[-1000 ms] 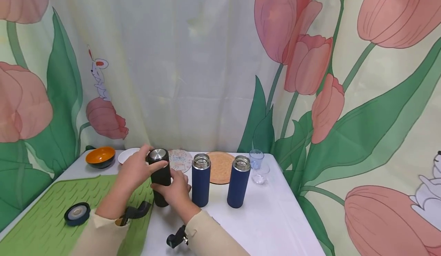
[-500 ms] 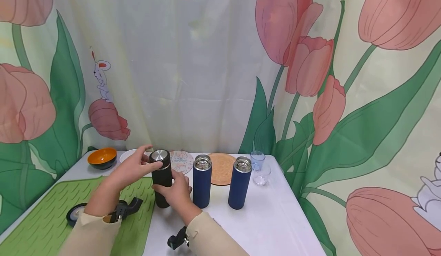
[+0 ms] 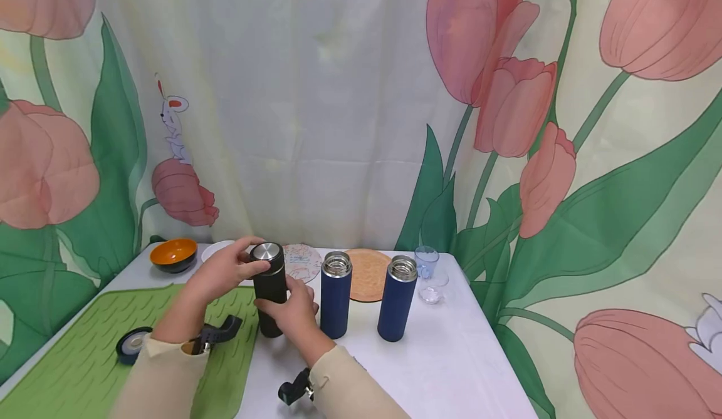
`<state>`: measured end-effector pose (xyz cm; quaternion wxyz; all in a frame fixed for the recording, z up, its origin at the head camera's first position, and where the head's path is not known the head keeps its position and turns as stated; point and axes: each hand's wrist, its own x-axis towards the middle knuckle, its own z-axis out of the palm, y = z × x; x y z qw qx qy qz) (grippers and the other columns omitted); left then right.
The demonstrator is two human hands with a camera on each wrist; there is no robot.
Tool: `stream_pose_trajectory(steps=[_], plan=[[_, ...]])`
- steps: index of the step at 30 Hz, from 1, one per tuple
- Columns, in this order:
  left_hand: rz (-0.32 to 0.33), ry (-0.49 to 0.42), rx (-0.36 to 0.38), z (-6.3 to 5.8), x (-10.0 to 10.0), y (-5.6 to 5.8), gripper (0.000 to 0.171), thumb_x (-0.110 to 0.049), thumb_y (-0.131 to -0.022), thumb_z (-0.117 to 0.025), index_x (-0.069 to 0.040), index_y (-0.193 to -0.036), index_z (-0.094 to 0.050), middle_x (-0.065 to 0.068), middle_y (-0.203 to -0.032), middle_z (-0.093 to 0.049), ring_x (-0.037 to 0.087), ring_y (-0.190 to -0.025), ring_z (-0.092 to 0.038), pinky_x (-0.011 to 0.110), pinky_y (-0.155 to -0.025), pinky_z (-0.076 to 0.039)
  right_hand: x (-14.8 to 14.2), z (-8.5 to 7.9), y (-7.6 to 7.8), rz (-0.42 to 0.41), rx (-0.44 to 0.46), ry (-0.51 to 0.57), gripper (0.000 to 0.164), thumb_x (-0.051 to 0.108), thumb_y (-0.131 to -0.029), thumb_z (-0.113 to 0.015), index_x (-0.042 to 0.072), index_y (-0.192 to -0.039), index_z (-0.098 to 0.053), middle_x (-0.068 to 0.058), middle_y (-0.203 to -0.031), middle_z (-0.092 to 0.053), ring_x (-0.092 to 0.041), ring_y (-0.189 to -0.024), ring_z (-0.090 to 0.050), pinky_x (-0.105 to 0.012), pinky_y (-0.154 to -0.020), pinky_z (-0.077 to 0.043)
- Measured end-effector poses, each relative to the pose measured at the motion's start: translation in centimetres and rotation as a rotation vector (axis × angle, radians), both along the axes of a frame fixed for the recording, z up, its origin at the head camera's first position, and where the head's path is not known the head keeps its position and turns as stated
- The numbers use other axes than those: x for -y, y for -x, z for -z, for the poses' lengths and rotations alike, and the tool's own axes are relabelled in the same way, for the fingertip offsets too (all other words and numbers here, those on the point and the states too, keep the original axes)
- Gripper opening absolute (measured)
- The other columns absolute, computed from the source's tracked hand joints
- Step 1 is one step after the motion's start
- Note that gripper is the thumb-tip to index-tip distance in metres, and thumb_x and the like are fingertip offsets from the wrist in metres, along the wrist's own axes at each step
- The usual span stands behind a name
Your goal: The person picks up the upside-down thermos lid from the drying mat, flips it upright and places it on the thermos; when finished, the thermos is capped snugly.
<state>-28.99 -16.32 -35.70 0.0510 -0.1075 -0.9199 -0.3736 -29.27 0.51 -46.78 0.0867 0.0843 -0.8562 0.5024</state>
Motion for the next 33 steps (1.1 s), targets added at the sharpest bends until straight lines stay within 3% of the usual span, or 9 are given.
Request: stream_pose_trajectory(steps=[4,9,12,15,18,20,24,30,33], plan=[[0.173,-0.069,0.106,-0.3,1.8,1.1,0.066,-0.05,-0.099,-0.073,-0.025,-0.156,-0.051,0.017,-0.123,-0.072,0.032,-0.11,-0.072,0.053,-0.092,-0.059,0.0,0.0,0.0,-0.017,0.014,0.026,0.053,0.05,-0.081,-0.089,0.034,-0.129,-0.072,0.004,-0.132,-0.069,-0.022,-0.128,-0.052,-0.057,-0.103,-0.042],[0.188,-0.062,0.128,-0.4,2.0,0.5,0.078,-0.053,-0.098,-0.073,-0.021,-0.162,-0.042,0.02,-0.133,-0.066,0.034,-0.116,-0.068,0.055,-0.095,-0.058,0.0,-0.1,-0.2,-0.023,0.029,0.013,0.055,0.049,-0.082,-0.089,0.033,-0.132,-0.071,0.002,-0.134,-0.068,-0.024,-0.129,-0.052,-0.059,-0.103,-0.044],[0.086,-0.035,0.112,-0.6,0.6,-0.7,0.094,-0.063,-0.094,-0.072,-0.013,-0.164,-0.032,0.026,-0.143,-0.059,0.039,-0.122,-0.064,0.058,-0.098,-0.056,0.1,-0.1,-0.4,-0.007,0.047,-0.007,0.056,0.053,-0.082,-0.088,0.035,-0.132,-0.07,0.003,-0.134,-0.068,-0.025,-0.13,-0.053,-0.059,-0.103,-0.044],[-0.094,-0.022,0.053,-0.5,-1.7,-1.5,0.105,-0.073,-0.089,-0.071,-0.001,-0.156,-0.032,0.03,-0.141,-0.059,0.043,-0.117,-0.067,0.058,-0.096,-0.056,0.0,-0.2,-0.4,0.013,0.038,-0.027,0.054,0.055,-0.082,-0.088,0.036,-0.13,-0.071,0.004,-0.133,-0.069,-0.025,-0.129,-0.053,-0.06,-0.102,-0.043],[-0.256,-0.01,-0.04,-0.2,-3.6,-1.8,0.1,-0.075,-0.084,-0.074,0.005,-0.136,-0.041,0.03,-0.123,-0.066,0.043,-0.099,-0.07,0.055,-0.085,-0.058,0.0,-0.4,-0.3,0.02,0.015,-0.036,0.052,0.055,-0.081,-0.088,0.035,-0.126,-0.073,0.003,-0.132,-0.07,-0.025,-0.126,-0.053,-0.059,-0.1,-0.044],[-0.286,0.015,-0.096,0.0,-3.9,-1.7,0.088,-0.07,-0.085,-0.077,0.002,-0.124,-0.045,0.026,-0.111,-0.069,0.04,-0.089,-0.07,0.052,-0.077,-0.058,0.1,-0.4,-0.3,0.016,0.009,-0.036,0.051,0.054,-0.081,-0.089,0.035,-0.125,-0.074,0.003,-0.131,-0.071,-0.024,-0.125,-0.053,-0.057,-0.098,-0.044],[-0.16,0.062,-0.107,-0.1,-2.5,-1.1,0.07,-0.061,-0.088,-0.079,-0.007,-0.124,-0.053,0.017,-0.107,-0.073,0.031,-0.089,-0.07,0.046,-0.073,-0.056,0.1,-0.3,-0.4,0.033,0.002,-0.03,0.048,0.052,-0.08,-0.09,0.036,-0.122,-0.074,0.004,-0.127,-0.072,-0.024,-0.123,-0.055,-0.056,-0.097,-0.043],[0.213,-0.062,0.087,-0.9,1.1,1.3,0.065,-0.044,-0.096,-0.079,-0.022,-0.152,-0.054,0.014,-0.115,-0.074,0.026,-0.098,-0.073,0.05,-0.089,-0.06,-0.1,0.0,-0.1,0.039,0.016,-0.001,0.05,0.051,-0.078,-0.091,0.037,-0.123,-0.074,0.004,-0.128,-0.071,-0.024,-0.125,-0.055,-0.058,-0.099,-0.042],[0.327,-0.123,0.149,-0.9,2.2,2.1,0.068,-0.035,-0.098,-0.079,-0.019,-0.158,-0.051,0.017,-0.12,-0.074,0.029,-0.102,-0.076,0.056,-0.098,-0.059,0.0,0.1,0.0,0.026,0.02,0.009,0.051,0.05,-0.078,-0.091,0.035,-0.124,-0.073,0.003,-0.127,-0.07,-0.024,-0.124,-0.054,-0.058,-0.098,-0.042]])
